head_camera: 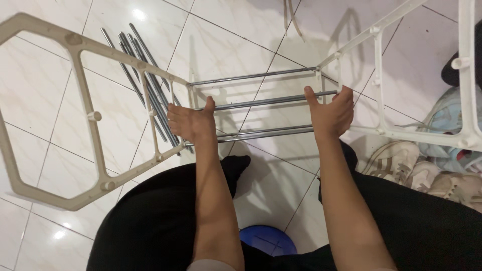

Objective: The person assembles a white plastic shoe rack by inserting metal rods into the side frames. They sit on the floor and repeatedly pick up rods, align them with the frame slots, and push them into place to form the rack shelves.

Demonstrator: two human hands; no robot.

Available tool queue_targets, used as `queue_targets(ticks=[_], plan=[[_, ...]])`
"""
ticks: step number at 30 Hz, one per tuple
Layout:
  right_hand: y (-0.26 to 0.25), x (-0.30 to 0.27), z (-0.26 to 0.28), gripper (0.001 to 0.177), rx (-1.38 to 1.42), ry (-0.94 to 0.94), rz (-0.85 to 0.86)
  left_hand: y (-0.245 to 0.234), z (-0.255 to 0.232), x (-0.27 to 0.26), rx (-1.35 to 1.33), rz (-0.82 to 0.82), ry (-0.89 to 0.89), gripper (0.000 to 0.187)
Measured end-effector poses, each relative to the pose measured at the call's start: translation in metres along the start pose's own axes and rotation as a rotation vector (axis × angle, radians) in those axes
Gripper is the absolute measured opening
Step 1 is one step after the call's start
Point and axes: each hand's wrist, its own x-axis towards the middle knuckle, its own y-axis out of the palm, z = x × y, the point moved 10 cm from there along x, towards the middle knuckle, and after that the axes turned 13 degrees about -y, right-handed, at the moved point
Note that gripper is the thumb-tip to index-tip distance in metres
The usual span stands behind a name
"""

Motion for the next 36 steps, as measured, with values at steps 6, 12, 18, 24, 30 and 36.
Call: queue_targets(ticks=[6, 12, 18, 24, 30, 36], plan=[[0.002, -0.001, -0.003, 0.09, -0.008, -0.014, -0.003, -0.003, -0.002, -0.003, -0.001, -0.021, 0.015, 0.125], [0.011, -0.006, -0.015, 0.096, 0.01, 0.046, 0.048, 0.001, -0.002, -0.004, -0.068, -0.065, 0.044, 0.124], [0.016, -0.007, -0.006, 0.094, -0.08, -0.09, 0.039, 0.003, -0.005, -0.015, -0.164, -0.126, 0.103, 0.122], [0.0, -0.006, 0.01, 0.11, -0.075, -0.084, 0.048, -0.008, -0.008, -0.024, -0.127, -0.035, 0.15, 0.134], [-0.007, -0.019, 0.025, 0.12, -0.104, -0.237, 0.037, -0.011, -0.012, -0.034, 0.015, 0.233, 0.116, 0.153], [-0.012, -0.031, 0.014, 0.134, -0.196, -0.218, 0.02, -0.011, -0.012, -0.047, 0.048, 0.273, 0.144, 0.158]])
